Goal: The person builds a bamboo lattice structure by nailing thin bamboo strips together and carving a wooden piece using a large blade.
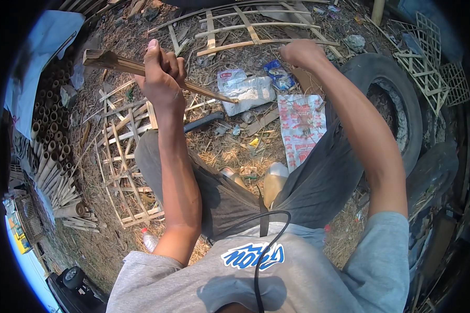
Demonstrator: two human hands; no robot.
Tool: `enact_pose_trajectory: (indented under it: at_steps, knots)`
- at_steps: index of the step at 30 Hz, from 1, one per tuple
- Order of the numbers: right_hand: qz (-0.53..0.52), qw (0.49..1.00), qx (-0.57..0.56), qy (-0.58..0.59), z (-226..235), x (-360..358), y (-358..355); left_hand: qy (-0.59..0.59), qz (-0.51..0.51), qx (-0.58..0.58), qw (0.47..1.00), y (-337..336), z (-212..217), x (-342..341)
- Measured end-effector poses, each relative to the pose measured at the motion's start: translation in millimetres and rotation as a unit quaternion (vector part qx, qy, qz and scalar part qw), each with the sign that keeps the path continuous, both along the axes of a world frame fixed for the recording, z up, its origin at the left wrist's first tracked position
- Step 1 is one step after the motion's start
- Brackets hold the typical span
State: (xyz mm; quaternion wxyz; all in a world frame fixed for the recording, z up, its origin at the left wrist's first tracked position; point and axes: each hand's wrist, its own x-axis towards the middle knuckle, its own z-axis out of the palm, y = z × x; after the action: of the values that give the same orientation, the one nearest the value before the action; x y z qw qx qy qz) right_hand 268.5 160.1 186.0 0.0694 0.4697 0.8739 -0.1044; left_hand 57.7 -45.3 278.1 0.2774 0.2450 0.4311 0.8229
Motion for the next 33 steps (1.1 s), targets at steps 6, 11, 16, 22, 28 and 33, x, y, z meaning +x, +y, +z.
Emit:
enact_pose_trajectory:
  at_steps: [6, 11, 16, 22, 28, 33]
  knots:
    - [-0.072, 0.954, -0.202, -0.208, 73.1, 17.7, -53.2, 0.000, 0.000, 0.040, 0.999, -0.6, 0.1, -7.2]
    - [-0.195, 0.943, -0.254, -0.094, 121.3, 65.1, -101.4, 0.138, 0.100, 0.053, 0.984, 7.3, -12.6, 0.3]
    - [-0.271, 0.820, -0.370, 0.343, 47.4, 75.4, -181.1, 0.186, 0.124, -0.034, 0.974, 7.1, -35.0, 12.8]
    - [-0.361, 0.654, -0.461, 0.479, -8.2, 34.4, -242.9, 0.104, 0.119, 0.042, 0.986, -0.9, -8.6, 19.5]
    - [-0.317, 0.736, -0.321, 0.506, 41.4, 15.1, -217.8, 0.154, 0.127, 0.021, 0.980, 7.2, -25.9, 26.6]
    - [-0.238, 0.667, -0.227, 0.669, 37.7, -30.2, -224.7, 0.149, 0.142, 0.048, 0.978, -2.1, -24.2, 20.0]
